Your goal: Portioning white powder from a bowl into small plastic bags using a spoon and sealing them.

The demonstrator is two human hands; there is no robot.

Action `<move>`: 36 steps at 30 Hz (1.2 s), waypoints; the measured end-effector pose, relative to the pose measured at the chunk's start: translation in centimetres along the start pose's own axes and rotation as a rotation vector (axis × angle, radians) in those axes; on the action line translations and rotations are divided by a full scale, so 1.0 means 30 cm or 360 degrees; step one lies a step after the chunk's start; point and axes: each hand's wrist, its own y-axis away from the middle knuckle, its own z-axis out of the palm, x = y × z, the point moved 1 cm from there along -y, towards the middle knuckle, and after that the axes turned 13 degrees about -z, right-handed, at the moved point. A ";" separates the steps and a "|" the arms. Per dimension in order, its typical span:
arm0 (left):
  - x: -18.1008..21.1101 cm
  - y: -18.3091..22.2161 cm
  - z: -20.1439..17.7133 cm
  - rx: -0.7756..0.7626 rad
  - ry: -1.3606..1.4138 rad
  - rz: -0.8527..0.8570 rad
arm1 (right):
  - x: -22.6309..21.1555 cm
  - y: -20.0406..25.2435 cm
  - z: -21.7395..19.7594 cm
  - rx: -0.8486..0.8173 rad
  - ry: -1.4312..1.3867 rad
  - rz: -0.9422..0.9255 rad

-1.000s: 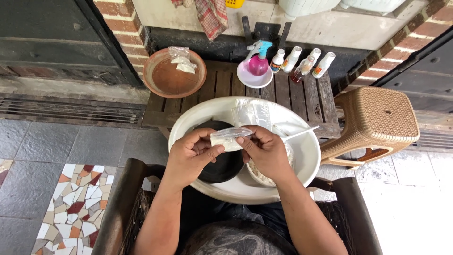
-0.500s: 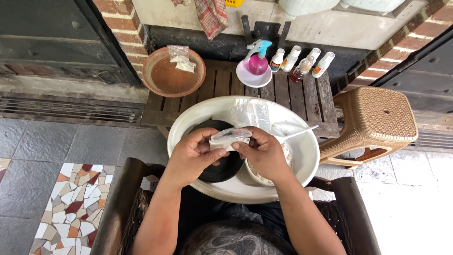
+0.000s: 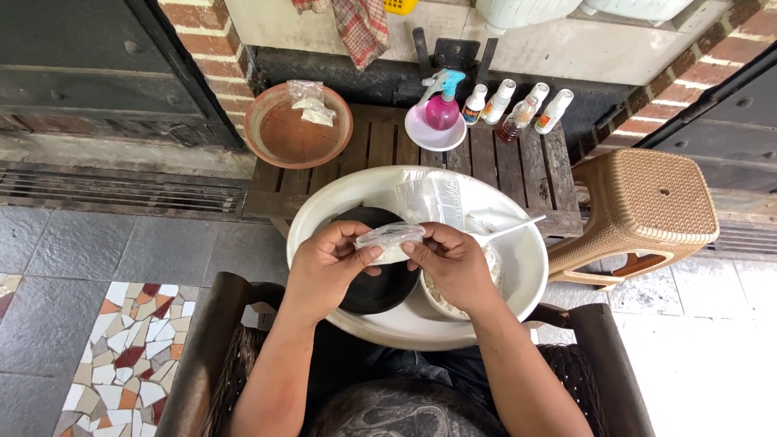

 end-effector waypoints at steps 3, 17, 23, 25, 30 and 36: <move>0.000 -0.001 0.002 0.0018 -0.0010 -0.0011 | 0.003 0.003 -0.001 0.0006 0.0008 -0.0017; -0.025 -0.034 -0.005 -0.0081 -0.0135 -0.0077 | 0.001 -0.008 -0.015 -0.0091 0.0230 -0.0068; 0.014 -0.058 -0.011 0.0046 -0.0349 -0.0102 | -0.046 -0.005 -0.022 -0.0131 0.0560 -0.0141; 0.065 -0.080 -0.032 0.0129 -0.0426 -0.0111 | -0.071 -0.001 -0.031 -0.0141 0.0743 -0.0165; 0.278 -0.245 -0.127 0.0624 -0.1041 -0.0067 | -0.123 0.014 -0.109 -0.0250 0.1033 -0.0056; 0.309 -0.651 -0.223 0.0535 -0.0897 -0.0194 | -0.201 0.003 -0.210 -0.0275 0.0926 -0.0343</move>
